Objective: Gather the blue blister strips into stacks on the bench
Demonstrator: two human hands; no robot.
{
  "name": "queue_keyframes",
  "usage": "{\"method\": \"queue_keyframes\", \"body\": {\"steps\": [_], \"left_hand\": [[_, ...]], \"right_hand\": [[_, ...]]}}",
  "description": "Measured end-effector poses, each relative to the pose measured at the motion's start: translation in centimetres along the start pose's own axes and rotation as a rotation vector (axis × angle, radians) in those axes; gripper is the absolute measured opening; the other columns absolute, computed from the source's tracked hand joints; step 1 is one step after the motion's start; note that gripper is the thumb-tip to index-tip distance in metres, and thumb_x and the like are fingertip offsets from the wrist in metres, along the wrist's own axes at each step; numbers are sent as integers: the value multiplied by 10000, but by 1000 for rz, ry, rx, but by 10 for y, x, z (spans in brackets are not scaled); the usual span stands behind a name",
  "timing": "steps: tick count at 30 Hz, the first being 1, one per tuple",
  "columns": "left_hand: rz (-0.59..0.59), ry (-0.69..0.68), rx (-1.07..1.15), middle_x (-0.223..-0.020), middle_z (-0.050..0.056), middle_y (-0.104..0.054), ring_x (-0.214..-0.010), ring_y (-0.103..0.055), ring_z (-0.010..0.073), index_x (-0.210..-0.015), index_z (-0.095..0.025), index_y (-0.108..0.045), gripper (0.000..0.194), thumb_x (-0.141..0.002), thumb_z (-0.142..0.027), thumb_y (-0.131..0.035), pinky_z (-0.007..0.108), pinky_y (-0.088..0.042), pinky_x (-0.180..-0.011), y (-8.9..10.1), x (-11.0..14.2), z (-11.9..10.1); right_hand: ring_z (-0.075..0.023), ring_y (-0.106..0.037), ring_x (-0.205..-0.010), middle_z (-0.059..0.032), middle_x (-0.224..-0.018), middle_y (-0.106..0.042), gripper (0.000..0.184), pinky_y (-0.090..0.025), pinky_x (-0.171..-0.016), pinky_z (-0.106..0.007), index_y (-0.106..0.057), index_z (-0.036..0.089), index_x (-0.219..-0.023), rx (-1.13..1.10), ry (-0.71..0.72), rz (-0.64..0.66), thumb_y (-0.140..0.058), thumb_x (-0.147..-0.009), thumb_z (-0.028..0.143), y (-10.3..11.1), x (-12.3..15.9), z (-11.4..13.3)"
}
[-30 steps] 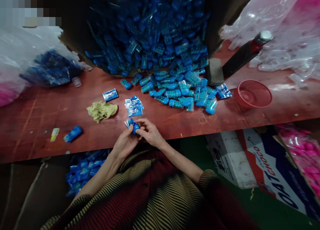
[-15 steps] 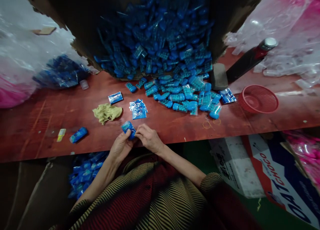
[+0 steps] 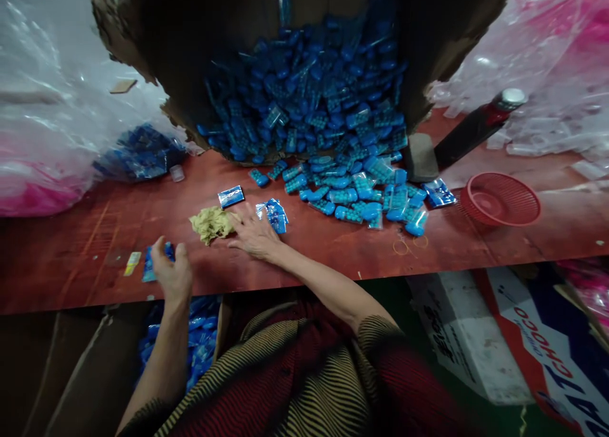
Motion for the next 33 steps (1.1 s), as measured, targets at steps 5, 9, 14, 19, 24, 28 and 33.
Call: {"method": "queue_keyframes", "body": {"steps": [5,9,14,19,24,28,33], "left_hand": [[139,-87,-26,-1341,205,-448,-1294,-363,279,-1283,-100,-419,510,-857,-379,-398,449,-246,-1083,-66,-31,-18],[272,-122,-175,-1421,232,-355,-1355,-240,344,-1290,-87,-443,541,-852,-402,-411,550,-161,-1081,-106,-24,-19],[275,-158,-284,-1472,237,-256,-1374,-106,407,-1335,-83,-413,602,-835,-417,-450,613,-145,-1052,-114,-5,-26],[251,-160,-284,-1407,230,-366,-1337,-220,386,-1270,-84,-486,478,-851,-302,-416,579,-167,-1061,-116,-20,-31],[225,-135,-306,-1349,200,-441,-1311,-262,391,-1230,-121,-523,425,-842,-264,-422,564,-234,-1031,-110,-37,-36],[138,-111,-131,-1392,206,-378,-1327,-263,360,-1230,-125,-495,435,-834,-302,-470,523,-244,-1047,-89,-13,-59],[364,202,487,-1010,99,-623,-921,-605,207,-1087,-183,-542,375,-762,-358,-602,319,-479,-791,-107,53,-68]], "right_hand": [[-358,-135,-1389,-189,-1503,-218,585,-131,-1058,-637,-299,63,-1395,55,-38,102,-417,-915,375,-43,-55,8],[-327,-161,-1392,-181,-1501,-232,429,-153,-1061,-618,-418,76,-1322,99,45,143,-370,-906,172,-52,-34,8],[-337,-249,-1354,-155,-1442,-368,390,-193,-1026,-639,-507,171,-1259,73,119,140,-500,-886,283,-15,21,-13],[-310,-372,-1253,-131,-1351,-484,318,-291,-979,-519,-566,202,-1202,148,-228,18,-461,-911,272,15,53,-75],[-241,-484,-1004,-119,-1109,-619,283,-329,-835,-386,-663,191,-975,214,-274,-59,-388,-938,245,10,60,-74],[-241,-471,-959,-104,-1081,-625,280,-309,-788,-373,-656,219,-1013,219,-347,-126,-397,-935,295,12,66,-66],[-245,-462,-965,-88,-1115,-608,299,-313,-782,-373,-638,264,-1079,186,-411,-185,-386,-937,338,17,73,-63]]}}
Point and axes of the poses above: each hand's wrist, its own x-axis away from the middle knuckle, its own y-axis out of the back of the hand, z = x × y, the point moved 8 cm from there along -x, towards the middle knuckle
